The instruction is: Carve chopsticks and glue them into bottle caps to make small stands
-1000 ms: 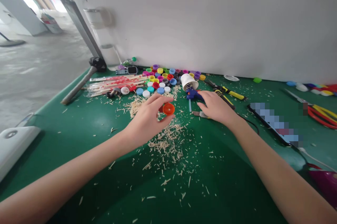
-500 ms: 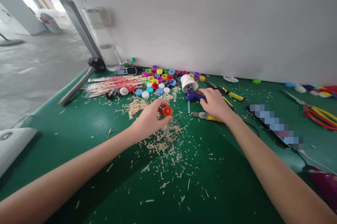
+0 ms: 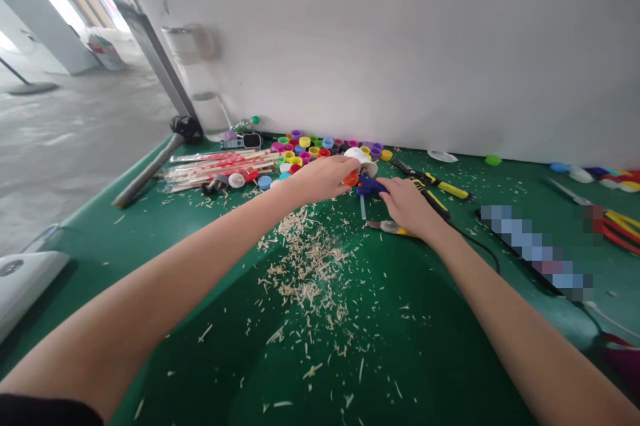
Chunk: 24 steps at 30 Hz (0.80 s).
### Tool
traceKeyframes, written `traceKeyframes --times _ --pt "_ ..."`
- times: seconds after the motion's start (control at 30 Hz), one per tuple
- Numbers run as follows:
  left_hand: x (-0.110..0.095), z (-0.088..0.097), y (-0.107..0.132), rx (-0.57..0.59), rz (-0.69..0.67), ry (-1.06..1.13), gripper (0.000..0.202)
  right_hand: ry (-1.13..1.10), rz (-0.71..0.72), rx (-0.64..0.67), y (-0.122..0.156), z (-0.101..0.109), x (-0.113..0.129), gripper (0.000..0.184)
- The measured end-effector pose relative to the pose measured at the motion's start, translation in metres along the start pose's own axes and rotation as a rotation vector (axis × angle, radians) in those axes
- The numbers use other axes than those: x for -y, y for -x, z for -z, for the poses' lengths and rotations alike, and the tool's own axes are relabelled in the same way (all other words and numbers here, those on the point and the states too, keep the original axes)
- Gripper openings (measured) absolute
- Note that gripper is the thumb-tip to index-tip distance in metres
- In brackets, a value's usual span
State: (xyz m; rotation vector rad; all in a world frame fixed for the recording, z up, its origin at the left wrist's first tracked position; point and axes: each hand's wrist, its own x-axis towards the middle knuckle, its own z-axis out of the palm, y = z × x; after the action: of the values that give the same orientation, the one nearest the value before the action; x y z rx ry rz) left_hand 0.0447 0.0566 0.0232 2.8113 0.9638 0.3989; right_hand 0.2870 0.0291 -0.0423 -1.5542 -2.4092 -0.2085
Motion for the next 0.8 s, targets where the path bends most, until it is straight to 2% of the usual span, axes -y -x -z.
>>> traceKeyframes --times 0.17,0.43,0.63,0.8 --pt "0.01 -0.006 -0.01 0.089 0.019 -0.025 0.034 -0.048 -0.014 0.038 0.001 0.015 0.004 0.043" --pt "0.015 -0.002 -0.015 0.03 0.042 -0.006 0.03 -0.118 -0.011 0.133 0.004 0.05 -0.001 0.041" --pt "0.019 -0.001 -0.014 0.044 0.046 -0.008 0.034 -0.085 -0.07 0.278 0.01 0.083 -0.002 0.041" --pt "0.019 -0.001 -0.006 0.04 0.072 -0.043 0.031 -0.084 -0.083 0.392 0.013 0.09 -0.004 0.051"
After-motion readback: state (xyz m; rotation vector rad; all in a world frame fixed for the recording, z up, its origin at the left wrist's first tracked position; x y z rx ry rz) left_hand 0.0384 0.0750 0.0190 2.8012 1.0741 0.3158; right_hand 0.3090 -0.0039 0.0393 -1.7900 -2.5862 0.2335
